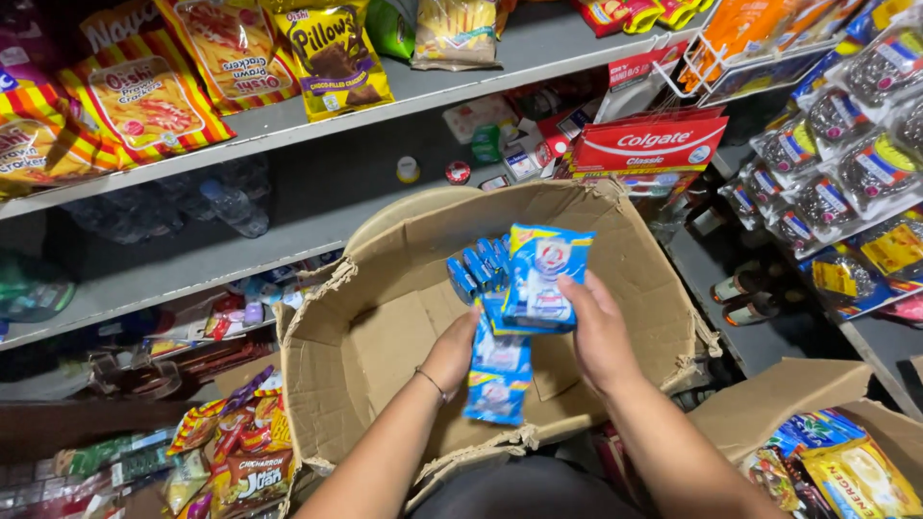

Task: Organizing and sorting small product packets into cardboard boxes.

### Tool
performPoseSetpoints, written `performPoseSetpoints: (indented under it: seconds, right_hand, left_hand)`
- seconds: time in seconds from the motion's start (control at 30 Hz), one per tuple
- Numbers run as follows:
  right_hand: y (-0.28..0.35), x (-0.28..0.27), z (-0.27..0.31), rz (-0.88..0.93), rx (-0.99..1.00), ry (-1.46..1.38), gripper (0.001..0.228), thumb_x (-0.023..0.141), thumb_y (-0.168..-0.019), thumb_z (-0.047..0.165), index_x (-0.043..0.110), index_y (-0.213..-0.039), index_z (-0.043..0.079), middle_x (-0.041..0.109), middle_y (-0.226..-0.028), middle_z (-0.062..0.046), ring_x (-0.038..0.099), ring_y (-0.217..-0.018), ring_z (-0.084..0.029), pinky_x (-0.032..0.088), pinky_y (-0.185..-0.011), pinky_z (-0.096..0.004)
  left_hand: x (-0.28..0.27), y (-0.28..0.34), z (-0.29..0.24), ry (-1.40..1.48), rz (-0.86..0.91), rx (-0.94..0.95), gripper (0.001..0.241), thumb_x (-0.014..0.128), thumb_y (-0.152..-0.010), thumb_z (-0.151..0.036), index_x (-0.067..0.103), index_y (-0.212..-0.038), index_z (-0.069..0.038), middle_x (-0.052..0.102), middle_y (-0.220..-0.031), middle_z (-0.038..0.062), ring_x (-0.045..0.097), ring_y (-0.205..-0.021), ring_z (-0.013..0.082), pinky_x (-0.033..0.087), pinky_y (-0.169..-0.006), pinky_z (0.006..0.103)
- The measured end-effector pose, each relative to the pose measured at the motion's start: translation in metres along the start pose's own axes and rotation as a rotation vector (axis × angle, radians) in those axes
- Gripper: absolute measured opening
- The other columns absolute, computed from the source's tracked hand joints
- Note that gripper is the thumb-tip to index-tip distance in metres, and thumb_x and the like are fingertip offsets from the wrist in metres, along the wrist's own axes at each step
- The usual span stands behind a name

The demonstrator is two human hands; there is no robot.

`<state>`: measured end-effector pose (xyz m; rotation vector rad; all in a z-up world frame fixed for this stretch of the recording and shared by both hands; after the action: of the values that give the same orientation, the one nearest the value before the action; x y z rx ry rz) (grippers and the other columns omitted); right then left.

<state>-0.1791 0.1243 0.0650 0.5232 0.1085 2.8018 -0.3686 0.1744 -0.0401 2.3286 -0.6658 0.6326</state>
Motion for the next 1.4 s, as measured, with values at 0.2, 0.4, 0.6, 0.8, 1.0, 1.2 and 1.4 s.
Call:
performPoseSetpoints:
  seconds: [0.2,0.4,0.6,0.8,1.0,1.2,1.4]
  right_hand:
    - [-0.001,-0.013,-0.065,-0.018,0.063,0.184,0.058,0.070,-0.090,0.017,0.043,-0.140,0.008,0.066,-0.122,-0.005,0.063,-0.111,-0.014,0.052,-0.097,-0.033]
    - [-0.001,-0.007,-0.034,0.182,0.251,0.163,0.061,0.076,-0.085,0.015,0.048,-0.138,0.004,0.069,-0.122,-0.011,0.069,-0.109,-0.019,0.056,-0.095,-0.036]
    - [-0.011,-0.003,0.001,0.040,-0.116,0.195,0.068,0.079,-0.085,0.017,0.042,-0.141,0.004,0.065,-0.127,-0.010,0.065,-0.113,-0.019,0.054,-0.100,-0.037]
    - [0.013,-0.008,-0.017,0.159,-0.178,0.331,0.094,0.083,-0.079,0.013,0.028,-0.155,0.004,0.053,-0.139,-0.011,0.054,-0.127,-0.019,0.047,-0.108,-0.037]
    - [0.043,-0.003,0.003,0.059,-0.248,0.249,0.115,0.088,-0.070,0.009,0.012,-0.156,0.013,0.050,-0.139,-0.006,0.054,-0.125,-0.018,0.048,-0.105,-0.036]
    - [0.077,-0.102,-0.038,0.027,0.012,0.145,0.062,0.084,-0.082,0.003,0.058,-0.139,0.000,0.072,-0.127,-0.007,0.068,-0.117,-0.019,0.054,-0.105,-0.039]
    - [0.124,-0.153,0.015,-0.311,-0.274,0.241,0.070,0.089,-0.073,0.004,0.057,-0.136,0.004,0.070,-0.124,-0.009,0.068,-0.113,-0.020,0.057,-0.099,-0.039]
  left_hand:
    - [0.021,-0.004,-0.013,0.062,-0.029,0.183,0.061,0.039,-0.101,-0.053,0.051,-0.139,-0.007,0.067,-0.128,0.011,0.066,-0.113,0.0188,0.050,-0.102,0.0373]
    - [-0.032,-0.041,0.044,-0.334,-0.133,0.356,0.064,0.038,-0.108,-0.054,0.052,-0.141,-0.001,0.060,-0.136,0.017,0.058,-0.122,0.0207,0.044,-0.110,0.0367]
    - [-0.010,-0.012,0.031,-0.570,-0.211,-0.051,0.081,0.014,-0.101,-0.071,0.047,-0.152,-0.017,0.057,-0.143,0.016,0.057,-0.129,0.0302,0.041,-0.112,0.0437]
    - [0.057,0.022,-0.053,0.131,0.170,-0.085,0.100,0.021,-0.085,-0.085,0.039,-0.154,-0.015,0.054,-0.150,0.013,0.055,-0.134,0.0291,0.046,-0.104,0.0482]
    - [0.072,-0.002,-0.061,-0.204,0.447,0.333,0.091,0.047,-0.096,-0.073,0.036,-0.158,-0.007,0.050,-0.151,0.012,0.049,-0.139,0.0275,0.041,-0.117,0.0429]
    - [0.101,-0.049,0.004,-0.561,0.597,0.515,0.087,0.037,-0.104,-0.073,0.032,-0.162,-0.009,0.046,-0.157,0.010,0.045,-0.146,0.0227,0.034,-0.125,0.0387]
    - [0.215,-0.031,0.017,-0.659,0.616,0.404,0.093,0.046,-0.098,-0.069,0.028,-0.162,-0.004,0.051,-0.151,0.019,0.050,-0.140,0.0280,0.039,-0.118,0.0392]
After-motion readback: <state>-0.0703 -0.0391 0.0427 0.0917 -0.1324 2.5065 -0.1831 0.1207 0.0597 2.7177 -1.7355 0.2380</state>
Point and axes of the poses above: each hand's wrist, its own y-axis away from the middle knuckle, its own x-axis out of the palm, z = x × y, the point moved 1 cm from there along -y, towards the middle knuckle
